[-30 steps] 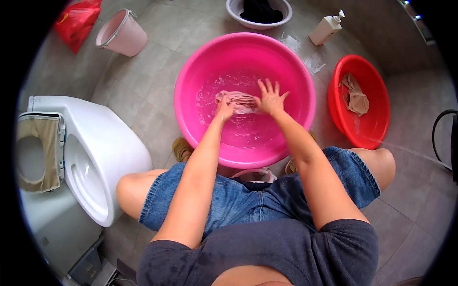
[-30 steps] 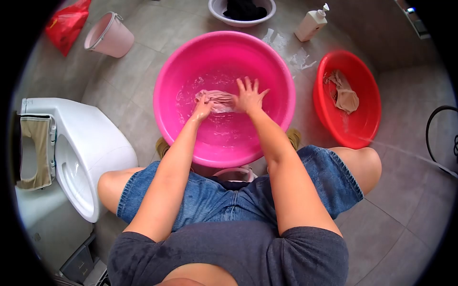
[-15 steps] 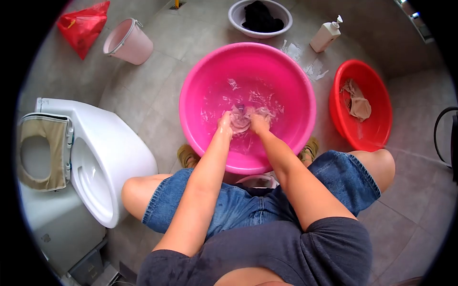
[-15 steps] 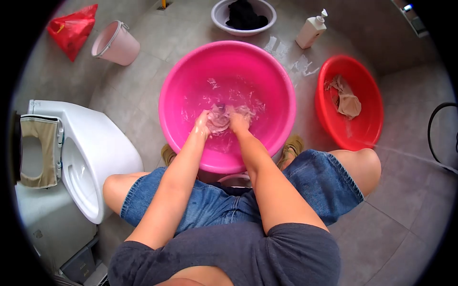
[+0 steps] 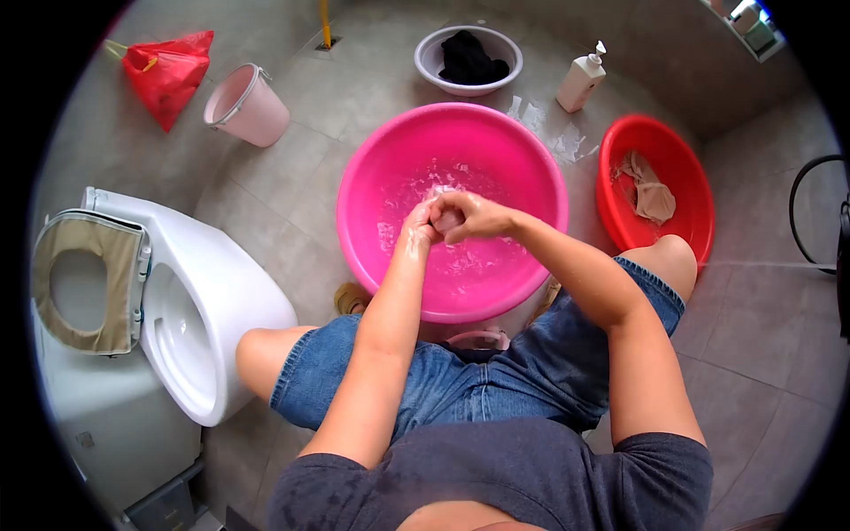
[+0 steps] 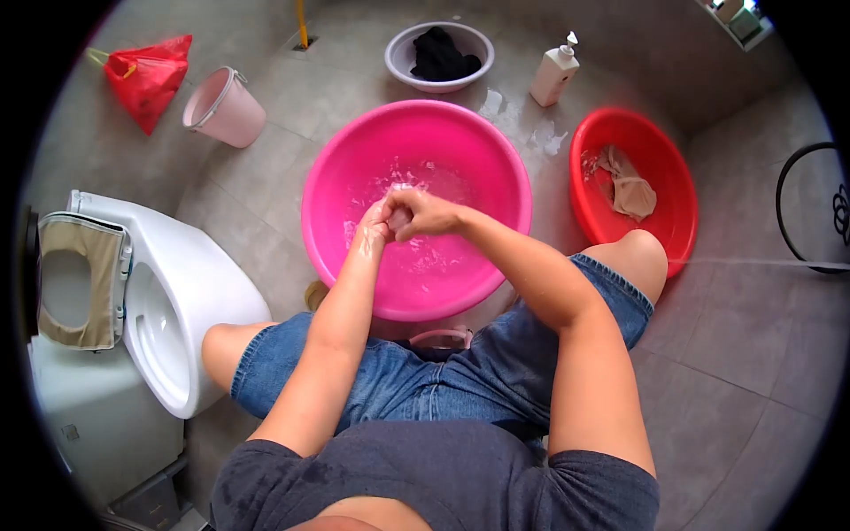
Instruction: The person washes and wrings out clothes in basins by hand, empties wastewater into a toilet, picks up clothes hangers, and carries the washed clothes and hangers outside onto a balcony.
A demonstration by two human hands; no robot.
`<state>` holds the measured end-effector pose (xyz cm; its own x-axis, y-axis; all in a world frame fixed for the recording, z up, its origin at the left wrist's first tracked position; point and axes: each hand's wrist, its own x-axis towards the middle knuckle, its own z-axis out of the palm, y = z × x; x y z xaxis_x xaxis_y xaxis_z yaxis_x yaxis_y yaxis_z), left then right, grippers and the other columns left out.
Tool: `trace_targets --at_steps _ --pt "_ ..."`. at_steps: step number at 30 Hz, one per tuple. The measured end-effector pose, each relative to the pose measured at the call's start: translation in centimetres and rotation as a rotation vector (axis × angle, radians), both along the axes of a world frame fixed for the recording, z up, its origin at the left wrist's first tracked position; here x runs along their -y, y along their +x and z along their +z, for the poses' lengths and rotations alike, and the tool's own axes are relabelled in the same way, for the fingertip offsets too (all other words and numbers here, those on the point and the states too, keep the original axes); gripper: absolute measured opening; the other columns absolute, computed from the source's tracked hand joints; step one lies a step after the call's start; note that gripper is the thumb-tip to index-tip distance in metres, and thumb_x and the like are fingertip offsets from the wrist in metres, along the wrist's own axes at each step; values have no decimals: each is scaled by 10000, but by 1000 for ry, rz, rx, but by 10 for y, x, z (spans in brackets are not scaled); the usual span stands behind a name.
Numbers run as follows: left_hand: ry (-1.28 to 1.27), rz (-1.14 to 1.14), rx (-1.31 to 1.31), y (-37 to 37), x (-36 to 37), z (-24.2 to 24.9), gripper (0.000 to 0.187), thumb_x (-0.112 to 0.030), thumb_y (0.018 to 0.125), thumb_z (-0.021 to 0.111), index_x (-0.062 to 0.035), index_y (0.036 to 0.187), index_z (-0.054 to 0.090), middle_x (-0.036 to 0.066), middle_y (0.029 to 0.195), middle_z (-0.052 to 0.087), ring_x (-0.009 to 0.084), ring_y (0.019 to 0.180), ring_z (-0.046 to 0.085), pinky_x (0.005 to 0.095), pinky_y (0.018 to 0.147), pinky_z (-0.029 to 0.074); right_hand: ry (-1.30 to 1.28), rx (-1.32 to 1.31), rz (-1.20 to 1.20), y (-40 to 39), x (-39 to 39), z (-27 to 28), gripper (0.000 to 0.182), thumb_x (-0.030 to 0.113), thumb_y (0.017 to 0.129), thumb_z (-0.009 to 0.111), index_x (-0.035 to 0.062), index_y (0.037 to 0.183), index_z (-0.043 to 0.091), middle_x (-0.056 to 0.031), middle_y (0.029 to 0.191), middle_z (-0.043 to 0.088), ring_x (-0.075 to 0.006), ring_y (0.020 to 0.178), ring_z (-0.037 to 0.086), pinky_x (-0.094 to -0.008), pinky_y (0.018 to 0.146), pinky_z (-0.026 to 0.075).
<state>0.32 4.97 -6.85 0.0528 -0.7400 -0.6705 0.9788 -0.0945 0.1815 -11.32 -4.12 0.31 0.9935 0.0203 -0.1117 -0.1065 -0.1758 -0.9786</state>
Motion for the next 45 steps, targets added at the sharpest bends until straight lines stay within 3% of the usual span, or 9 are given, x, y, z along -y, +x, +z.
trace_targets --at_steps 6,14,17,22,24,28,37,39,45 --pt "-268 -118 299 4 3 39 389 -452 941 458 -184 1221 483 7 1114 565 158 971 547 367 774 472 171 102 -702 28 42 -35 407 189 843 645 45 1183 473 -103 970 596 -190 952 566 -313 838 474" --pt "-311 -334 549 17 3 53 391 -290 884 608 -136 1211 458 57 1122 554 206 999 585 417 815 530 664 46 -472 45 31 -19 166 161 837 634 25 893 559 -93 846 614 -142 737 599 -253 658 494" --pt "-303 -370 486 19 -2 66 386 -237 879 628 -92 1198 467 70 1148 548 206 1019 582 386 819 537 528 261 -445 54 29 -20 136 39 764 623 32 841 511 -90 816 605 -134 689 590 -254 626 493" --pt "-144 -523 730 19 10 80 262 -89 804 661 -91 1041 549 67 850 585 157 713 578 281 564 476 490 269 -510 58 30 -6 603 -8 812 566 124 1381 415 -91 958 635 -101 791 558 -241 696 496" --pt "50 -619 924 16 16 76 125 -59 761 642 -71 871 583 22 598 520 100 488 459 248 441 356 511 186 -588 63 33 -17 555 10 839 554 125 1368 434 -75 897 636 -91 753 557 -231 670 493" --pt "99 -605 1878 6 28 37 221 -160 757 611 -19 927 619 195 763 652 322 631 638 404 571 497 284 77 -923 73 30 -38 482 20 873 492 126 1343 473 -61 760 617 -85 647 549 -239 591 480" --pt "388 -815 2206 37 28 24 305 -232 675 708 -52 914 643 191 776 664 337 691 651 416 621 517 -328 349 -947 59 10 -39 305 170 870 539 86 1157 599 -169 1173 543 -306 1070 536 -387 896 446" --pt "338 -861 1413 68 16 49 237 -155 673 724 -49 865 637 112 667 630 202 551 598 322 470 458 -422 450 -600 43 11 -8 502 176 789 620 150 1277 507 -150 1335 403 -330 1242 395 -446 999 374" --pt "-105 -949 1031 65 9 123 165 -50 787 656 -154 850 545 -10 595 492 82 486 435 228 418 310 -1441 795 -159 34 33 28 716 126 761 603 241 1408 317 -58 1477 267 -298 1364 251 -573 1087 243"
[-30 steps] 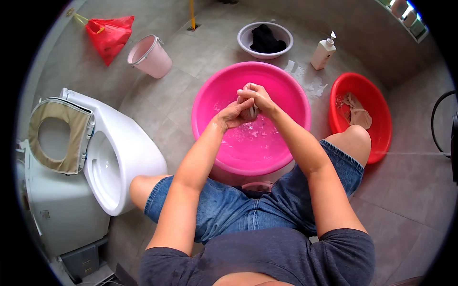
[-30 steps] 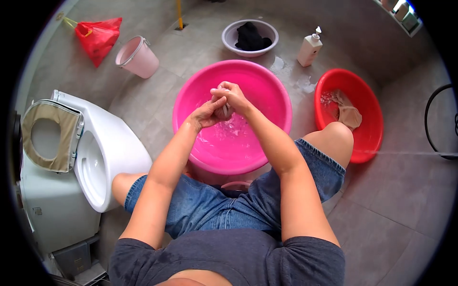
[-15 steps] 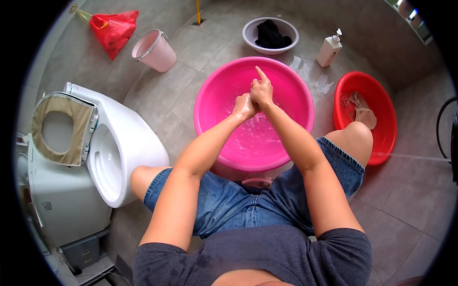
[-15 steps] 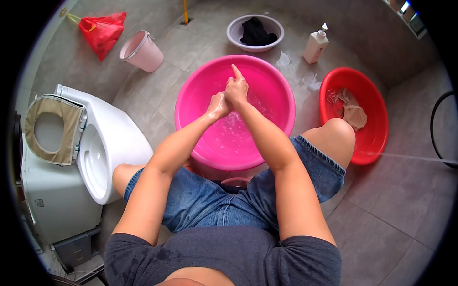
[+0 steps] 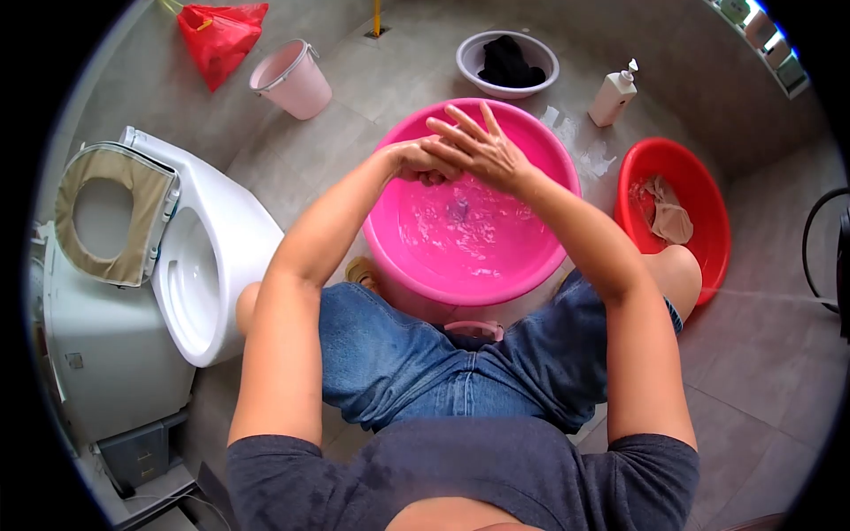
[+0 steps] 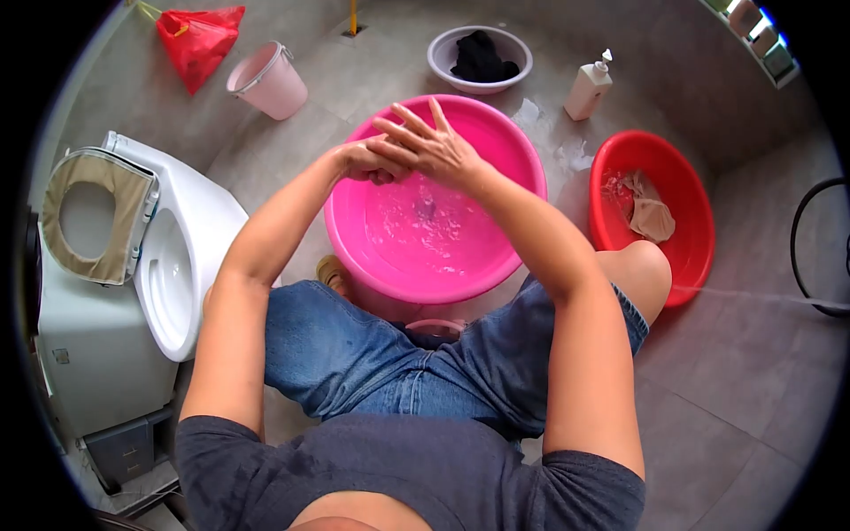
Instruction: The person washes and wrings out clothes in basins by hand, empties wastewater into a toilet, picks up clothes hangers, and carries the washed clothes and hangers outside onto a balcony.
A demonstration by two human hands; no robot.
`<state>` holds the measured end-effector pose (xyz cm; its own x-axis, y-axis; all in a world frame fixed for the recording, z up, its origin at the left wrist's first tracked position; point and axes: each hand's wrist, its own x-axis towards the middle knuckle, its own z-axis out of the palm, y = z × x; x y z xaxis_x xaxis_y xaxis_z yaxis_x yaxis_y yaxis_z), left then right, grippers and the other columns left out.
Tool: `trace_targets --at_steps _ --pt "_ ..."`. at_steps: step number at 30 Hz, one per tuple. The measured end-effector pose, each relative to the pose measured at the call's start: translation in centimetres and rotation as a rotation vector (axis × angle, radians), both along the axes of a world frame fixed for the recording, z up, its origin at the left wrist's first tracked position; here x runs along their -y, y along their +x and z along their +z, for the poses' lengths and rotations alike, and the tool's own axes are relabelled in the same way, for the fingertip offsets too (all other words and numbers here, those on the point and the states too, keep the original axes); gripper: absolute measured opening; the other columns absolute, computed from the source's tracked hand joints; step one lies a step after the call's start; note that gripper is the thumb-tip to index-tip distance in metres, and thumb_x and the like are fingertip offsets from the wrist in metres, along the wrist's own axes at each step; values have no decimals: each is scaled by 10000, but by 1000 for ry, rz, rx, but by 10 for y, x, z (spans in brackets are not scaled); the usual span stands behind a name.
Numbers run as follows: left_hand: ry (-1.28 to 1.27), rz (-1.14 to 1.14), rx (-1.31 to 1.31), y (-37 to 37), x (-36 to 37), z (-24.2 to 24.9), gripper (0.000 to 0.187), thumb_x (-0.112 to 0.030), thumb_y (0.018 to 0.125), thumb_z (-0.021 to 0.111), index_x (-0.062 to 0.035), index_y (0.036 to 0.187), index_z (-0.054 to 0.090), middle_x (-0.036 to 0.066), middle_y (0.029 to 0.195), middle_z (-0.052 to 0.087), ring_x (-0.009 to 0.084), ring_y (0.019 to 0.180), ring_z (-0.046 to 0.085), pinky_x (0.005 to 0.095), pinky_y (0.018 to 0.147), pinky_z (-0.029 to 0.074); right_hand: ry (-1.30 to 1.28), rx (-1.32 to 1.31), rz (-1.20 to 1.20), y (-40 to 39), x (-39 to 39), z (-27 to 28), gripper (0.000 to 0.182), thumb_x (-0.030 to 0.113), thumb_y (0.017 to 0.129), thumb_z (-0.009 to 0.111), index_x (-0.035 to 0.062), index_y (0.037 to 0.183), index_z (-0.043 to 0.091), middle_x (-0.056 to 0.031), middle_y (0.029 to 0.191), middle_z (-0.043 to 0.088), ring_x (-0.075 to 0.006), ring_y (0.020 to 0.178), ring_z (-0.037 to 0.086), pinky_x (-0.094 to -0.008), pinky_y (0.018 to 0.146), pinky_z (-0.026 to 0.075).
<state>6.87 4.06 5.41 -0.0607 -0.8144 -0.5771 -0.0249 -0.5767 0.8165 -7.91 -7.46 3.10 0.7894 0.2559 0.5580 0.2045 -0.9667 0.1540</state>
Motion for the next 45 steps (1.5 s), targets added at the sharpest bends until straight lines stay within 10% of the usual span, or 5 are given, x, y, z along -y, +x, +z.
trace_targets --at_steps 7,12,30,38,45 --pt "-199 40 674 -33 23 47 100 -129 724 638 -70 763 567 29 611 519 106 541 491 268 465 360 -38 96 -91 13 31 39 166 148 777 568 107 934 533 -37 739 608 -222 616 648 -353 479 511" --pt "-412 135 1145 -27 40 37 209 -182 744 589 16 804 620 228 772 631 398 806 619 411 666 487 105 -84 -374 13 24 61 55 136 793 539 92 824 548 -103 675 647 -280 647 671 -379 524 530" --pt "-1071 -192 1884 -6 45 26 169 -239 840 528 -102 899 450 78 524 552 275 436 594 385 398 479 1407 -435 -447 15 4 43 196 97 680 621 -7 838 671 -198 840 660 -338 872 637 -404 763 491" --pt "-327 -80 1488 -36 16 -35 1102 -307 548 854 -221 1425 192 128 1405 270 344 1287 331 539 947 397 838 -512 -707 -1 51 -50 518 292 616 740 -11 1021 633 -268 942 640 -366 942 627 -410 846 484" --pt "108 77 1646 45 -51 -100 888 -295 704 765 -150 1417 256 121 1449 251 298 1352 234 580 1066 224 1234 -373 -1215 -133 199 -38 240 214 655 680 91 857 713 -107 740 673 -194 645 650 -304 522 505"
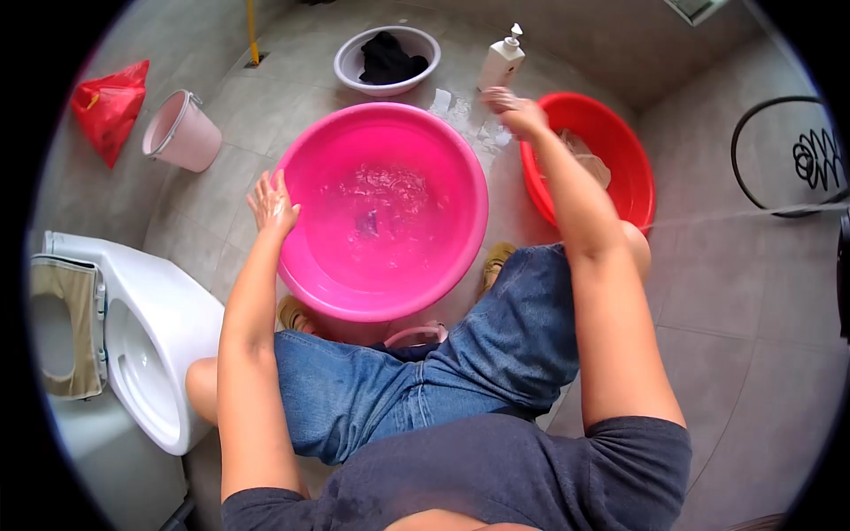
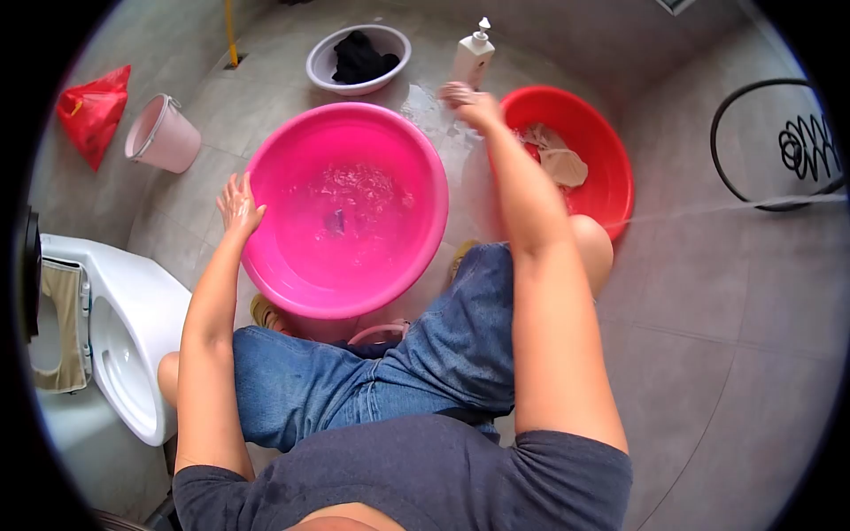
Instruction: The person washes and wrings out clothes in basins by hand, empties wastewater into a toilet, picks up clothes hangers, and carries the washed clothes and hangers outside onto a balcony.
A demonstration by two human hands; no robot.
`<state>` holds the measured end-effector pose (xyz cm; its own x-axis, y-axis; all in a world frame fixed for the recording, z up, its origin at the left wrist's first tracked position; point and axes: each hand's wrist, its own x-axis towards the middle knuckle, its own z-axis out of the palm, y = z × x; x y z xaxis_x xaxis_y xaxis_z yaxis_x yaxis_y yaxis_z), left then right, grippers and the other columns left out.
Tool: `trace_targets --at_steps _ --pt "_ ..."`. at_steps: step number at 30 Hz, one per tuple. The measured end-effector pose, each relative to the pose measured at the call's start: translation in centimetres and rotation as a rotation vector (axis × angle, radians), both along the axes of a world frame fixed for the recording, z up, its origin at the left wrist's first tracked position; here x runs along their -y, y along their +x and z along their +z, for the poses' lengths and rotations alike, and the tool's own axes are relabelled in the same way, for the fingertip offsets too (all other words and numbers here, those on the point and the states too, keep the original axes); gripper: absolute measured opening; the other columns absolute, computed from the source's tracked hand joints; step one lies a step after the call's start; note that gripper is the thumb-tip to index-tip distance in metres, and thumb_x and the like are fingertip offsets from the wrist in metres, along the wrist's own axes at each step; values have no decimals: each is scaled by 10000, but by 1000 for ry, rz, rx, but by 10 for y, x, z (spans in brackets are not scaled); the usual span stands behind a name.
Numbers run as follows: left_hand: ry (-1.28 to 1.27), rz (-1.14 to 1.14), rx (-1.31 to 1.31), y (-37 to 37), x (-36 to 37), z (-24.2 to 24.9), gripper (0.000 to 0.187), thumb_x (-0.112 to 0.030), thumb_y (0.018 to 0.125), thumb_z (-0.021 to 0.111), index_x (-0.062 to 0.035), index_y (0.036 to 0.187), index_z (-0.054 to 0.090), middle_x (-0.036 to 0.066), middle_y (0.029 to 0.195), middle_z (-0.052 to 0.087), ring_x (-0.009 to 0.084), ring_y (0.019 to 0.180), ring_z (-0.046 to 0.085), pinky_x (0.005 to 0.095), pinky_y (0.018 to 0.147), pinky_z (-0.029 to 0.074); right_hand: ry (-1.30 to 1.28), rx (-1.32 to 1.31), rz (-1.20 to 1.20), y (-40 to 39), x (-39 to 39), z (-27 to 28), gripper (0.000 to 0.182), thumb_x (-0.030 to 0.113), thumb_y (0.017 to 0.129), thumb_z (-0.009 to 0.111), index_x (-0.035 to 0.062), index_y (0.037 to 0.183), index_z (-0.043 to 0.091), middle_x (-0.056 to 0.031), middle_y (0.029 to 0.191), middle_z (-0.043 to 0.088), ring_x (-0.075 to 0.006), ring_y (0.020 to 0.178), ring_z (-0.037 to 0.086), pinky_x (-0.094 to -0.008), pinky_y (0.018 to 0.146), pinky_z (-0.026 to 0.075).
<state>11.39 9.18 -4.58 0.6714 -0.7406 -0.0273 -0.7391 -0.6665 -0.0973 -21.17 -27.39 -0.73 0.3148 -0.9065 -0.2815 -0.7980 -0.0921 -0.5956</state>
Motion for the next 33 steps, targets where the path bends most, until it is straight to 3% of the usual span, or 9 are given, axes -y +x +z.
trace_targets --at_steps 3,5,6,10,14,21,26,29,33 --pt "-2 111 -18 22 -16 -17 920 -330 713 755 -149 1436 215 122 1456 242 297 1356 227 580 1077 198 -45 -245 -82 -83 64 -2 438 167 619 715 52 1036 644 -133 925 662 -245 871 647 -326 718 525" --pt "10 158 -57 33 -20 -23 947 -359 715 748 -150 1448 186 124 1467 229 298 1361 220 580 1082 186 -182 -588 -291 -74 16 63 1119 316 575 819 80 1444 154 -223 1413 337 -394 1260 399 -530 1015 347" --pt "17 174 -88 35 -17 -24 960 -373 716 745 -151 1453 171 125 1472 221 299 1363 216 581 1083 182 -204 -599 -240 -73 29 60 1132 387 614 810 124 1459 105 -203 1455 257 -396 1322 299 -682 1009 201" --pt "-6 193 -200 39 -5 -35 978 -404 726 729 -146 1462 139 126 1487 200 303 1366 214 584 1080 192 -499 -331 169 -14 78 10 721 494 825 582 75 1373 373 -218 1289 497 -354 1195 482 -434 978 409" --pt "-220 55 -191 50 -14 -58 942 -337 726 732 -102 1446 173 150 1418 253 334 1306 296 503 1037 329 -432 -159 438 100 59 -13 537 439 909 463 34 1258 515 -219 1194 567 -342 1159 512 -403 974 394" --pt "-356 23 -257 39 -20 -48 945 -269 691 748 -60 1430 197 177 1350 280 361 1192 389 413 975 425 -433 -261 708 226 76 -81 518 439 944 368 98 1320 471 -157 1315 499 -328 1254 418 -419 1022 348" --pt "-340 -29 -232 38 -19 -41 965 -277 685 758 -28 1422 188 163 1349 267 350 1205 374 397 962 442 -310 -454 803 260 92 -113 708 624 906 251 150 1428 320 -69 1457 345 -286 1395 182 -485 1120 114" --pt "-302 -28 -215 36 -15 -36 972 -289 686 761 9 1410 186 154 1344 263 335 1215 364 378 968 445 -371 -613 862 256 100 -125 690 610 912 260 145 1415 345 -65 1449 359 -274 1396 183 -479 1122 115" --pt "-295 -14 -227 35 -12 -33 977 -272 677 769 13 1408 187 156 1338 270 332 1203 376 373 975 439 -351 -671 912 246 108 -107 692 627 908 256 93 1119 643 -142 1165 609 -318 1148 526 -484 1053 290"
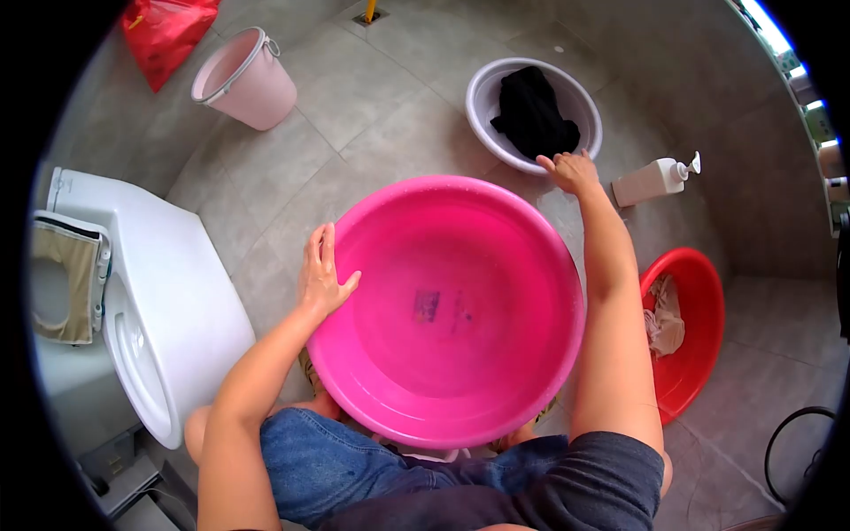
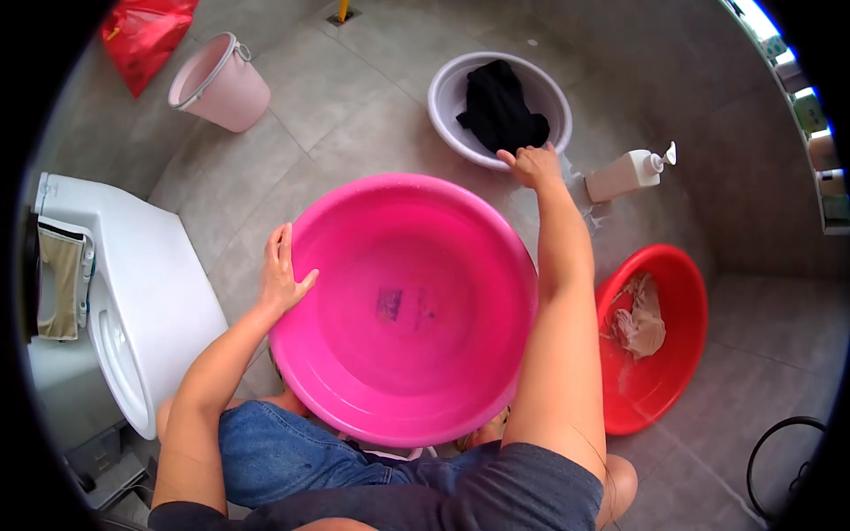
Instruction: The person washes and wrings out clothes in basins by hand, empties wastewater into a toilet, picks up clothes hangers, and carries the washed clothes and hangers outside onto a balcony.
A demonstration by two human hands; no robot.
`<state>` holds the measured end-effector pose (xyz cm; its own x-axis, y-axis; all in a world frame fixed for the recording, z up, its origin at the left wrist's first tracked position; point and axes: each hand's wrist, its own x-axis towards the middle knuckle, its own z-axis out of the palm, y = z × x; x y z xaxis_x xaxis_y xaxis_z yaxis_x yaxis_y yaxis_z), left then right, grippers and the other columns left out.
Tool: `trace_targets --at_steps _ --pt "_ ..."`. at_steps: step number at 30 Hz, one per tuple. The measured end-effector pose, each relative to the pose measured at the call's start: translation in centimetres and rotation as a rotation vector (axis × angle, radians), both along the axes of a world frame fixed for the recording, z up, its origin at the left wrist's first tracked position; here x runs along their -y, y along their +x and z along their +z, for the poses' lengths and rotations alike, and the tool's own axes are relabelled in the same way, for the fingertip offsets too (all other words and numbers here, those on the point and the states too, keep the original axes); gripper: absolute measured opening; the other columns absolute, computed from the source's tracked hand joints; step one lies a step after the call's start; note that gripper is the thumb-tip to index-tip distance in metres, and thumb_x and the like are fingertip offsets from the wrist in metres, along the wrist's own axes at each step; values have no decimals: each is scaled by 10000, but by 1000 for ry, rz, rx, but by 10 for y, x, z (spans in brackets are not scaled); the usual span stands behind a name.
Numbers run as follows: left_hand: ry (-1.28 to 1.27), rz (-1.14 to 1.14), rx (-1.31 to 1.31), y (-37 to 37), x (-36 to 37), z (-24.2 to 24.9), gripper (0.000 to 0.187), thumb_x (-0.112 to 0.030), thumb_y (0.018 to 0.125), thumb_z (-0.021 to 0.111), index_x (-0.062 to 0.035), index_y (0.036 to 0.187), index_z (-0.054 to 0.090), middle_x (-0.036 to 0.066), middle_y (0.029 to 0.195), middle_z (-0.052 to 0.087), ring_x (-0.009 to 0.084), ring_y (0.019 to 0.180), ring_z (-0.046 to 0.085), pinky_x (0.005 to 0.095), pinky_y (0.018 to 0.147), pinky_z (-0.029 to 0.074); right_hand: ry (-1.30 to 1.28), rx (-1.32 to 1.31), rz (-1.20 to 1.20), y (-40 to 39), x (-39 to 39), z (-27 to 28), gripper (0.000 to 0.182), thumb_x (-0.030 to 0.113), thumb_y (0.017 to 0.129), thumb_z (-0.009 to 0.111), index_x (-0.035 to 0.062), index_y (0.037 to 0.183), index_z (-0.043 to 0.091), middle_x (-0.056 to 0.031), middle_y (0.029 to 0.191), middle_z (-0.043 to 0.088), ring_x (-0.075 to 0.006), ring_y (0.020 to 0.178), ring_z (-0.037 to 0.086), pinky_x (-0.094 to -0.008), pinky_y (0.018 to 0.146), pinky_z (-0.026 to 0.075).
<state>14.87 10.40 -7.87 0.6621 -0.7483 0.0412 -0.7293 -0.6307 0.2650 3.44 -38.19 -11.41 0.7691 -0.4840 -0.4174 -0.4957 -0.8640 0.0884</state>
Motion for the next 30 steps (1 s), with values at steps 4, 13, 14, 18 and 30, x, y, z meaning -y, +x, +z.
trace_targets --at_steps 4,13,14,18,30 --pt "-32 -23 46 0 -1 -3 985 -244 658 781 11 1405 190 155 1323 293 334 1193 387 379 950 450 -25 19 -272 -17 10 7 727 695 807 442 51 1067 659 -188 999 663 -336 938 636 -424 841 479" --pt "-66 17 -38 -2 2 -2 976 -215 641 785 5 1401 213 186 1327 313 369 1192 388 416 975 410 408 45 -698 -82 21 -73 1327 676 459 785 247 1461 27 -203 1476 212 -411 1363 195 -600 1078 124" --pt "-55 21 -40 -4 2 -1 978 -220 642 785 4 1401 211 182 1328 313 369 1192 389 415 974 412 428 53 -696 -85 22 -72 1266 668 471 784 233 1453 114 -195 1449 278 -381 1357 232 -609 1073 116" --pt "8 34 20 -3 4 0 984 -270 654 778 -15 1406 197 155 1329 315 341 1194 400 396 926 459 519 337 -718 -93 21 -88 911 502 564 811 155 1331 461 -134 1288 537 -295 1265 436 -565 1056 211" --pt "17 52 62 -3 -2 -9 939 -316 691 750 -45 1406 203 151 1348 313 341 1194 414 406 937 462 -59 745 -434 -108 -9 135 634 305 619 760 84 1169 536 -182 1093 629 -367 1025 597 -426 889 451"
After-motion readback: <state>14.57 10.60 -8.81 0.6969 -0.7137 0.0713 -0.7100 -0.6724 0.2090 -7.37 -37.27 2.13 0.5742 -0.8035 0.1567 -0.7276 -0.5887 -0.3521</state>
